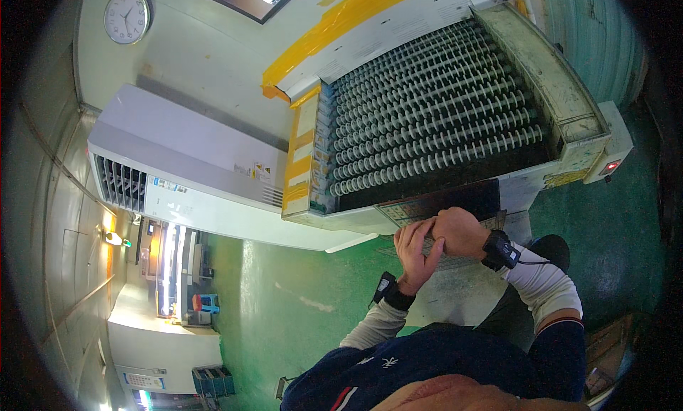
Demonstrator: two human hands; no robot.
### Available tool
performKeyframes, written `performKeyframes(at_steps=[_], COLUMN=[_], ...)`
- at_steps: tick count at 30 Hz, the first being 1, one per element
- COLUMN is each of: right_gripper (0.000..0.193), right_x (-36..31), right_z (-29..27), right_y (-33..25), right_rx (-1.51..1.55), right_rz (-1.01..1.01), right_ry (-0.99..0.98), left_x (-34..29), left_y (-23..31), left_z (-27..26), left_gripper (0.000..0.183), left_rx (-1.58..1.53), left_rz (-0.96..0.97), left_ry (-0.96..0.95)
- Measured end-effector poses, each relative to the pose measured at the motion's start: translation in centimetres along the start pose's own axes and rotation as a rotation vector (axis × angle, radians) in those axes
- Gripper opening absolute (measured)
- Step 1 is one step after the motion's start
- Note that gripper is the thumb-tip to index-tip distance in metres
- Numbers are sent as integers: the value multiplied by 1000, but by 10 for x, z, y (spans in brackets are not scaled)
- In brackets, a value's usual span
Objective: Placing and aligning sheets of material into the slots of an industrial machine.
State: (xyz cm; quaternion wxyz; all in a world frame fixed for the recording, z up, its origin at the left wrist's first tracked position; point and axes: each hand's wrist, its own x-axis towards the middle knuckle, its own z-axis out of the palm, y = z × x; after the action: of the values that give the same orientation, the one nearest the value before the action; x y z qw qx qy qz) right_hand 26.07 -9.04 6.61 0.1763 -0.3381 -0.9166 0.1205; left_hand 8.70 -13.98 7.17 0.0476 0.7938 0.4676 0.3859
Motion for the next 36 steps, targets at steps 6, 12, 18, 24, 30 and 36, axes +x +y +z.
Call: performKeyframes(at_steps=[6, 12, 18, 24, 30, 36], right_gripper=[19, 19, 19, 19, 16, 15], right_x=[1, -1, 1, 2, 0, 2], right_z=[2, 4, 5, 3, 2, 2], right_y=[2, 2, 3, 1, 1, 1], right_rx=[32, 55, 66, 55, 23, 27], right_rz=[-3, -10, -3, 31, 0, 30], right_ry=[3, 75, 54, 16, 33, -10], left_x=[0, 0, -1, 0, 0, 0], left_y=[0, 0, -1, -1, -2, -3], left_z=[0, 0, 1, 1, 0, 0], left_gripper=[46, 45, 45, 45, 45, 46], left_rx=[-14, -3, 5, 0, 8, 0], left_rz=[0, 0, 0, 9, 4, 3], left_ry=[0, -7, -3, 5, -6, -8])
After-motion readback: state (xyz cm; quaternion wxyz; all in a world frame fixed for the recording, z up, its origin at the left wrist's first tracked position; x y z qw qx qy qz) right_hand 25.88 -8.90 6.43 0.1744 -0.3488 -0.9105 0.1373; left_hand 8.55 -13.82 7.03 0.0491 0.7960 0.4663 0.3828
